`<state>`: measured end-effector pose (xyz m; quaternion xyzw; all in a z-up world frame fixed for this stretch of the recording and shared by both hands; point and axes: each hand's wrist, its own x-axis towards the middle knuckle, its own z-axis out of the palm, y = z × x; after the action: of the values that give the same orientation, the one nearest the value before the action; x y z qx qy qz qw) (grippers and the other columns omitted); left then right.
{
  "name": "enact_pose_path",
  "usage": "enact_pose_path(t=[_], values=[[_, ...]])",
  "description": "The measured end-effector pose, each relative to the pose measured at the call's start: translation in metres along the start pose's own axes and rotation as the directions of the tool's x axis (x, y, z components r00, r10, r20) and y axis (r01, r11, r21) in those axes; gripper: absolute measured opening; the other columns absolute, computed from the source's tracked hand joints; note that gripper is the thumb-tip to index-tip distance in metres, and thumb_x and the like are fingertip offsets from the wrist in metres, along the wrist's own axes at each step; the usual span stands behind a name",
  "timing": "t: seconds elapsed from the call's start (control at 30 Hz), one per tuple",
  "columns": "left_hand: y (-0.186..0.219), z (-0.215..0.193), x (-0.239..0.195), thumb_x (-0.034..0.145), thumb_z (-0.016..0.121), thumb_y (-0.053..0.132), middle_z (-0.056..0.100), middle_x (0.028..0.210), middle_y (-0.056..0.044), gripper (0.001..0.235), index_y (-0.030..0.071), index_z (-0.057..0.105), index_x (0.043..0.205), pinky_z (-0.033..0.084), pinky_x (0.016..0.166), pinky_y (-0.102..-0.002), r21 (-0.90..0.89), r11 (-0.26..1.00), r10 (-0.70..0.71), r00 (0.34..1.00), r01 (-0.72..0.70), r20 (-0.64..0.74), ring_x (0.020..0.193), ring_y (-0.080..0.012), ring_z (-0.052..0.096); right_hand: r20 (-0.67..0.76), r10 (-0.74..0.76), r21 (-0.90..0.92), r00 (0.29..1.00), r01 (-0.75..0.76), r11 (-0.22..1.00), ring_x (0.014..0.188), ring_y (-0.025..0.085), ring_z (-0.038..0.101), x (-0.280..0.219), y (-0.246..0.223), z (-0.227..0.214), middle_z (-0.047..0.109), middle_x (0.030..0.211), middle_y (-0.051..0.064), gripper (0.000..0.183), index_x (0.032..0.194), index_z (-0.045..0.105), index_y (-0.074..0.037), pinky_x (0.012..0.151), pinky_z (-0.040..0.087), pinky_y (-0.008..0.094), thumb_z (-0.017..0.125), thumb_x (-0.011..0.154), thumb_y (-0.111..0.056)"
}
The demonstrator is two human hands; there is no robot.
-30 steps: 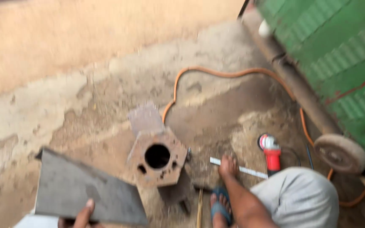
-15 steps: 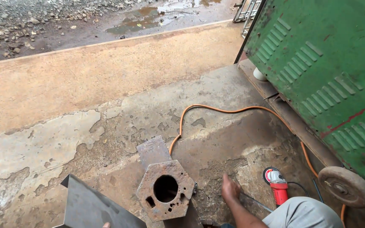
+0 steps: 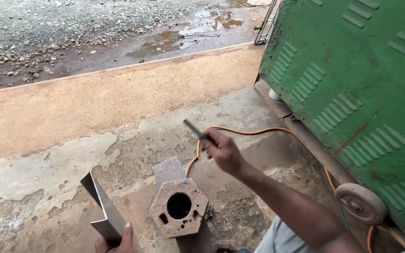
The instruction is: Measure and hammer metal sheets to shape them during fabrication.
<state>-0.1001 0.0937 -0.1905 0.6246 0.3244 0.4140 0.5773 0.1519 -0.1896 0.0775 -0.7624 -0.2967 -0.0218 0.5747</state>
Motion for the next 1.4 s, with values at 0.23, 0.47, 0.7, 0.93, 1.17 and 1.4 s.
enact_pose_path(t=[0.23, 0.47, 0.7, 0.93, 1.17, 1.4], values=[[0.188, 0.04, -0.05, 0.075, 0.095, 0.008, 0.062, 0.082, -0.011, 0.027, 0.004, 0.07, 0.085, 0.048, 0.063, -0.034, 0.331, 0.85, 0.41, 0.909, -0.409, 0.07, 0.07, -0.0222, 0.061, 0.427, -0.262, -0.01, 0.866, 0.294, 0.956, 0.084, 0.021, 0.065, -0.083, -0.102, 0.058, 0.066, 0.094, 0.009, 0.04, 0.121, 0.065, -0.002, 0.071, 0.053, 0.036, 0.078, 0.095, -0.031], [0.207, 0.056, -0.096, 0.088, 0.08, 0.011, 0.067, 0.119, -0.016, 0.035, 0.003, 0.067, 0.12, 0.06, 0.084, -0.036, 0.136, 0.795, 0.585, 0.807, -0.591, 0.088, 0.11, -0.0281, 0.072, 0.361, -0.394, 0.056, 0.845, 0.402, 0.914, 0.093, 0.027, 0.071, -0.093, -0.142, 0.081, 0.066, 0.1, 0.012, 0.059, 0.128, 0.059, -0.003, 0.082, 0.059, 0.042, 0.079, 0.091, -0.045], [0.239, 0.066, -0.093, 0.086, 0.08, 0.019, 0.064, 0.12, -0.015, 0.05, 0.001, 0.059, 0.128, 0.059, 0.097, -0.045, 0.41, 0.633, 0.63, 0.745, -0.657, 0.221, 0.118, -0.0343, 0.067, 0.287, -0.424, 0.064, 0.859, 0.424, 0.903, 0.086, 0.019, 0.068, -0.086, -0.137, 0.066, 0.064, 0.094, 0.007, 0.045, 0.126, 0.059, -0.003, 0.077, 0.06, 0.035, 0.077, 0.099, -0.035], [0.177, -0.021, -0.041, 0.093, 0.073, 0.021, 0.06, 0.12, -0.018, 0.047, -0.001, 0.053, 0.13, 0.054, 0.108, -0.049, 0.475, 0.494, 0.73, 0.644, -0.728, 0.228, 0.117, -0.0365, 0.064, 0.139, -0.275, 0.095, 0.951, 0.264, 0.96, 0.082, 0.016, 0.062, -0.058, -0.123, 0.04, 0.062, 0.094, 0.005, 0.035, 0.116, 0.064, -0.004, 0.068, 0.058, 0.031, 0.079, 0.092, -0.025], [0.162, 0.007, -0.01, 0.096, 0.076, 0.033, 0.061, 0.129, -0.014, 0.072, -0.005, 0.041, 0.147, 0.055, 0.104, -0.036, -0.222, 0.926, 0.339, 0.931, -0.306, 0.135, 0.121, -0.0251, 0.064, 0.259, -0.158, 0.198, 0.953, 0.108, 0.974, 0.083, 0.01, 0.06, -0.053, -0.117, 0.039, 0.059, 0.095, 0.0, 0.036, 0.115, 0.065, -0.004, 0.068, 0.054, 0.026, 0.081, 0.089, -0.023], [0.131, -0.015, 0.004, 0.102, 0.073, 0.022, 0.072, 0.117, -0.018, 0.044, -0.008, 0.057, 0.13, 0.057, 0.099, -0.037, -0.366, 0.927, 0.104, 0.993, -0.076, 0.057, 0.108, -0.0261, 0.07, 0.385, -0.118, 0.294, 0.915, 0.0, 0.956, 0.082, 0.01, 0.052, -0.058, -0.104, 0.071, 0.052, 0.092, 0.0, 0.039, 0.112, 0.06, -0.004, 0.068, 0.049, 0.026, 0.08, 0.095, -0.032]])
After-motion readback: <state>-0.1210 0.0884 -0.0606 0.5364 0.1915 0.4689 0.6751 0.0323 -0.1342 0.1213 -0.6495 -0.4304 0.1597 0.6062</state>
